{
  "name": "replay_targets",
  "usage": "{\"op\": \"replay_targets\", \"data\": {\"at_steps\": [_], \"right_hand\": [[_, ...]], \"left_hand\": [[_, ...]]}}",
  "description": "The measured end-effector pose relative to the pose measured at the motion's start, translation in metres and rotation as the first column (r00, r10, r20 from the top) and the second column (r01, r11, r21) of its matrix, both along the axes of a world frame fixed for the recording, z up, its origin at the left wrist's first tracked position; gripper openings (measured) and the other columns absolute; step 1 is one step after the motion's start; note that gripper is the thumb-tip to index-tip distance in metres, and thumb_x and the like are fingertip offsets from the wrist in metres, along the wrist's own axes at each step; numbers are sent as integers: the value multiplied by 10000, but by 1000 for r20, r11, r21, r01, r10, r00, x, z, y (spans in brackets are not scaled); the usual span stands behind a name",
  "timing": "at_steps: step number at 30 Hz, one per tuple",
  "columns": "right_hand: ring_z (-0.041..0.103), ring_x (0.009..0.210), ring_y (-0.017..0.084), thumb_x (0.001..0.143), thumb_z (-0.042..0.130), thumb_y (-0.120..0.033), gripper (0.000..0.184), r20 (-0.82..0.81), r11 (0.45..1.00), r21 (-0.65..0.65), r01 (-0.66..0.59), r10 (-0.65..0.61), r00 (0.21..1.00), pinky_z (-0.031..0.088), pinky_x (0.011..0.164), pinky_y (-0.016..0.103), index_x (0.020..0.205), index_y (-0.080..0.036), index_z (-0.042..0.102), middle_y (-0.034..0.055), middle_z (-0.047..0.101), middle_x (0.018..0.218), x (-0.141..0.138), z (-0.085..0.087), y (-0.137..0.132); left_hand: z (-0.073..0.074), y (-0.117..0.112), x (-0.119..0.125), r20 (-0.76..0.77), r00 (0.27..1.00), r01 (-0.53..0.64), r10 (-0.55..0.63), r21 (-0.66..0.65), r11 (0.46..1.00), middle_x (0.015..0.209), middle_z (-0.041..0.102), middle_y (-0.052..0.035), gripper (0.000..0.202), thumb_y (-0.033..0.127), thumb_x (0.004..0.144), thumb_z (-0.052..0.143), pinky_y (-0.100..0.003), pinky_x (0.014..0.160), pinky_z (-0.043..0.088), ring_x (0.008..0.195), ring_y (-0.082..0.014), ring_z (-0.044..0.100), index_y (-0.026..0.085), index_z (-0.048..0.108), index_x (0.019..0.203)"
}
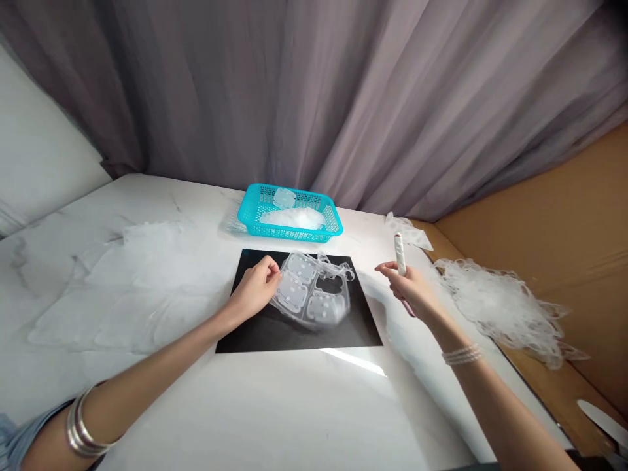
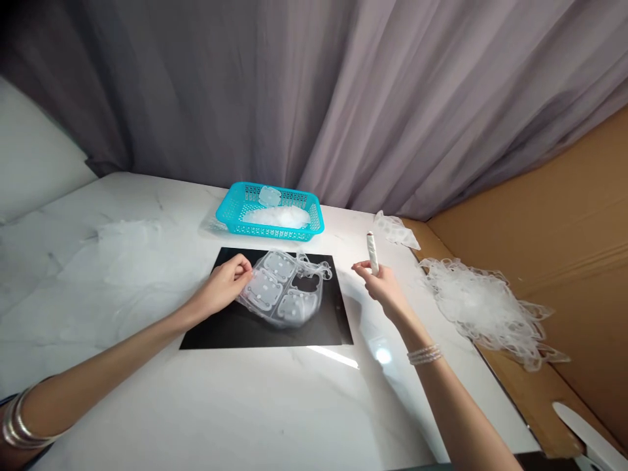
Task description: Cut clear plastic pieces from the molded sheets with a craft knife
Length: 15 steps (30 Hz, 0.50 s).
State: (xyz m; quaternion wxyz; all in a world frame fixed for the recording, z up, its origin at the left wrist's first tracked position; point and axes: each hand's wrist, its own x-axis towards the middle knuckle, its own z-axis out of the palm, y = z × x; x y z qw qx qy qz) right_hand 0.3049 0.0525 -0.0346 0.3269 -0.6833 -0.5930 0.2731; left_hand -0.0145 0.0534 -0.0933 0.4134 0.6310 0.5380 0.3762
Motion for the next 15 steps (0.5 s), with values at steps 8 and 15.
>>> {"op": "replay_targets", "data": {"at_steps": [8, 15], "right_hand": [[518, 597, 167, 823, 639, -469, 422, 497, 935, -15, -354, 314, 809, 313, 581, 255, 1171, -231, 652, -8, 585, 604, -58, -17, 18], [498, 548, 129, 858, 569, -340, 221, 504, 928, -50, -368, 341, 794, 319, 550, 243, 751, -180, 679, 1, 589, 583, -49, -8, 54]], "left_hand": [[11, -10, 12, 426, 904, 77, 29, -230, 970, 783, 570, 20, 184, 404, 838, 457, -264, 632, 499, 702, -145, 603, 232, 395, 820], [33, -13, -16, 429, 902, 223, -51, -363, 905, 725, 557, -5, 217, 397, 771, 498, -322, 593, 539, 623, -166, 600, 226, 373, 724]]}}
